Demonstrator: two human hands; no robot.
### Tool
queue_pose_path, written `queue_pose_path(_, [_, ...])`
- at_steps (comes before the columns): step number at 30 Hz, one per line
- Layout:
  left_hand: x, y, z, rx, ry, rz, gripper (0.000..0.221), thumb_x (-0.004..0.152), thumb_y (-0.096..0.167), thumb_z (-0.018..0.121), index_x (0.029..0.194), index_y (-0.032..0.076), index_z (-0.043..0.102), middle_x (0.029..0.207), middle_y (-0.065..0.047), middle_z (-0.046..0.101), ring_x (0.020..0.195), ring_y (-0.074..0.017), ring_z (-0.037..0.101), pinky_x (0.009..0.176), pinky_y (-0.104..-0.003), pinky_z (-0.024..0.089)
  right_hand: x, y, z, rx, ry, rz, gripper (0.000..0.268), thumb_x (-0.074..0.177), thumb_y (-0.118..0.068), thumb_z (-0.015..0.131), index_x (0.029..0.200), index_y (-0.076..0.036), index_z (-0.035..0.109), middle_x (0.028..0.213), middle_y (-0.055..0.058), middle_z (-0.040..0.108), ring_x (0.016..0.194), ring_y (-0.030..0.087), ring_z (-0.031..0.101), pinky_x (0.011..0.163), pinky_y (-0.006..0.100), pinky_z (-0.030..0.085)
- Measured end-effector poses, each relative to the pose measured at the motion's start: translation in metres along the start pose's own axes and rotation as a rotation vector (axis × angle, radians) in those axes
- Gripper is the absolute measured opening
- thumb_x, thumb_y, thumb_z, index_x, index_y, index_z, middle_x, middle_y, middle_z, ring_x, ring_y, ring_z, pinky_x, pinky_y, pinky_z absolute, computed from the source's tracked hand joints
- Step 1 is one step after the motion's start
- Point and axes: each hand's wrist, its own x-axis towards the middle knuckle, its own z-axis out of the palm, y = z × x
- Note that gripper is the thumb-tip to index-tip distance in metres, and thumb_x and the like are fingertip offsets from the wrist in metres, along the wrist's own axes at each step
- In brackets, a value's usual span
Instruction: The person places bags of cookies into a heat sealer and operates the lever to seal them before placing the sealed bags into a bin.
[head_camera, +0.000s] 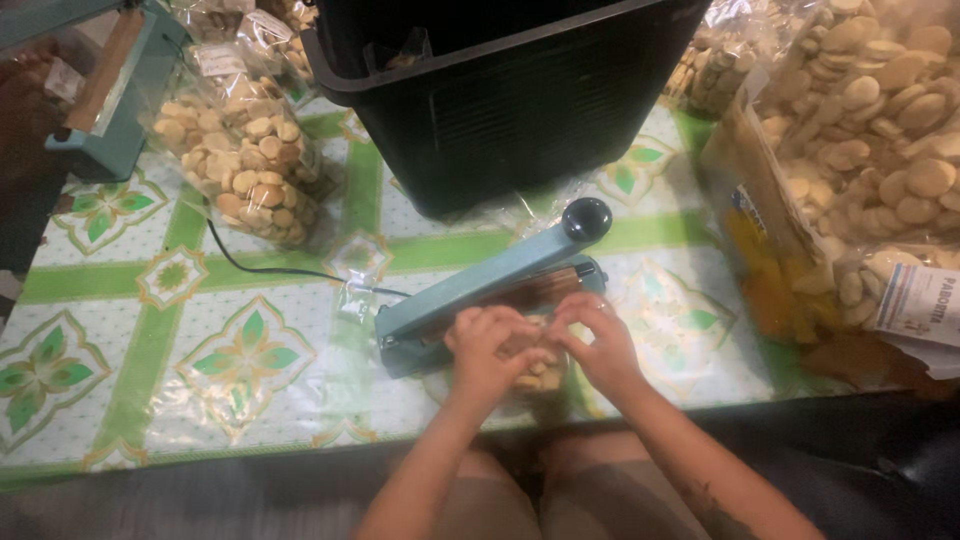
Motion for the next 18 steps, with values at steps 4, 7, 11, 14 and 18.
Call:
queue_pose_path(4, [0.000,0.002,0.005,-0.046,0.052,-0.070,0.012,0.072,0.025,0.085,0.080,0.021,0.078,0.098,0.007,0.073,0.110,-0.0212,0.056,0.098,-0.042,0.034,-0.015,-0.003,-0.001,0.072,0.111,0.036,0.033,0.076,-0.017,0.083,0.095,-0.007,0.057,0.116,0.009,0.061,0.117,0.025,0.058,0.103,0.036,0.044])
queue_pose_path(7, [0.000,0.001,0.008,-0.064,0.069,-0.055,0.011,0.076,0.026,0.085,0.080,0.020,0.077,0.098,0.007,0.073,0.111,-0.0211,0.056,0.100,-0.042,0.035,-0.024,-0.004,-0.002,-0.024,0.051,0.044,0.025,0.073,-0.016,0.084,0.091,-0.007,0.069,0.114,0.009,0.064,0.115,0.025,0.061,0.100,0.037,0.046])
queue_pose_path(11, [-0.002,-0.003,0.008,-0.030,0.051,-0.024,0.010,0.076,0.024,0.084,0.080,0.019,0.077,0.100,0.005,0.072,0.111,-0.0234,0.055,0.098,-0.044,0.034,-0.029,0.000,-0.002,0.082,0.005,0.076,0.013,0.079,-0.012,0.080,0.089,-0.006,0.075,0.125,0.011,0.063,0.122,0.028,0.060,0.105,0.039,0.045])
queue_pose_path(14, [0.000,-0.009,0.008,-0.069,0.024,-0.007,0.014,0.072,0.026,0.085,0.080,0.018,0.077,0.103,0.003,0.071,0.110,-0.0241,0.054,0.097,-0.043,0.035,-0.023,0.002,-0.003,0.153,-0.044,-0.022,0.010,0.084,-0.009,0.075,0.092,-0.004,0.077,0.134,0.014,0.065,0.134,0.031,0.054,0.111,0.040,0.040])
queue_pose_path(18, [0.003,-0.018,0.016,-0.137,-0.036,-0.170,0.012,0.071,0.026,0.085,0.080,0.018,0.080,0.103,0.003,0.072,0.107,-0.0231,0.057,0.097,-0.042,0.037,-0.011,0.004,-0.001,0.208,-0.051,0.012,0.010,0.087,-0.007,0.072,0.095,-0.003,0.076,0.115,0.012,0.075,0.132,0.029,0.060,0.109,0.039,0.044])
